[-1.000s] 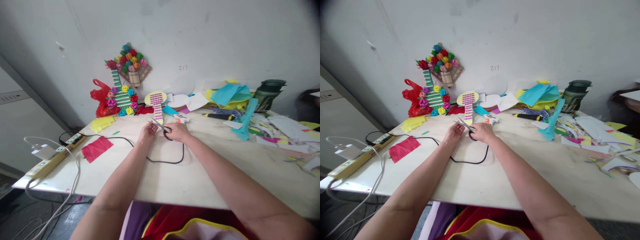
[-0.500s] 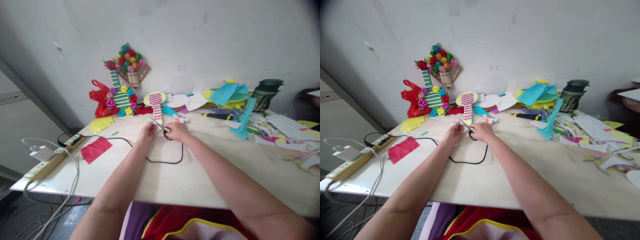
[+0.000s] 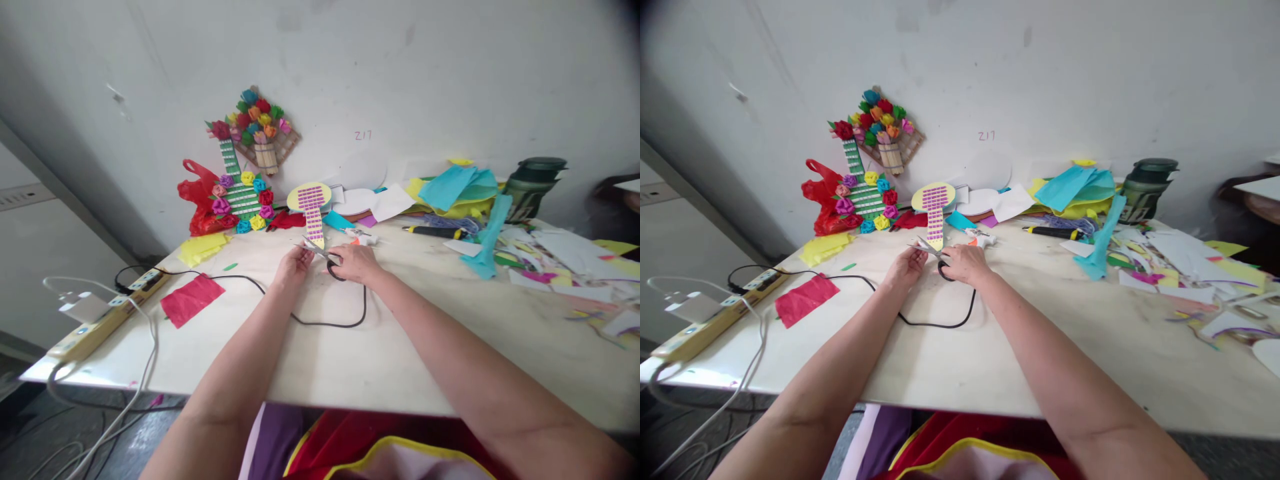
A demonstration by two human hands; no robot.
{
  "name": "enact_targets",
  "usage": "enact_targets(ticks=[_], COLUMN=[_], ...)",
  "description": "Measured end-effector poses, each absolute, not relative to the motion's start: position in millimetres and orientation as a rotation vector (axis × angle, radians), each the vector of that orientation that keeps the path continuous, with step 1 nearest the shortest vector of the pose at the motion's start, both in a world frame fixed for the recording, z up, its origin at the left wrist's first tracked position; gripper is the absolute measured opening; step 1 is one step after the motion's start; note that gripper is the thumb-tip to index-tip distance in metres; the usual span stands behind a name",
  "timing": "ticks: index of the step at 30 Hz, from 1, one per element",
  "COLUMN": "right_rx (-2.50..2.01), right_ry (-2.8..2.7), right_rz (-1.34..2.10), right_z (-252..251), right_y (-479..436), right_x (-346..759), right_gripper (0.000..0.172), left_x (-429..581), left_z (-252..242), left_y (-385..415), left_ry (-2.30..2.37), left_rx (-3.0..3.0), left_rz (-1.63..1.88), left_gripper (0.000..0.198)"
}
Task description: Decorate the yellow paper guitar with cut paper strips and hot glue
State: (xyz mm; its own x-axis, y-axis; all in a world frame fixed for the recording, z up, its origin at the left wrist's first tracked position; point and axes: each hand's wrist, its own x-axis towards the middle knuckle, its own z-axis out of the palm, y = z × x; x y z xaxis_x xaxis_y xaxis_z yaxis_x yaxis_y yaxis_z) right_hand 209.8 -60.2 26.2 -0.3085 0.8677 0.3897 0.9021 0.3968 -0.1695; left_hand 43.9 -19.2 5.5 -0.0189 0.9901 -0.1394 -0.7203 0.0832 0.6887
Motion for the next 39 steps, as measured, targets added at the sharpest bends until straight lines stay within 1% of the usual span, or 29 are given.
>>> enact_targets(ticks=[7,13,25,39], right_rx=[-1.53,-1.509,-1.484,-1.506], right_ry=[-2.262,-2.275,-2.303,-2.343], right_rz=[-0.117,-0.151,-0.16,-0.154], right_z=[30.4,32.9,29.9,30.8], right_y=[-62.3,-63.9,-60.9,-56.0], right_x=[209.9,211.6,213.3,213.9], right_gripper=[0.046,0.047,0.042,0.043], left_x=[43.8,44.5,44.5,42.8], left_z=[5.7,5.6,7.3,8.2], left_y=[-19.1,-19.2,-21.9,-21.7], left_ry=[0.687,0.713,0.724,0.719], left_rx=[0.475,0.512,0.539,0.535], left_rz=[1.467,1.473,1.485,1.472], left_gripper=[0.014,0.018,0.015,0.018])
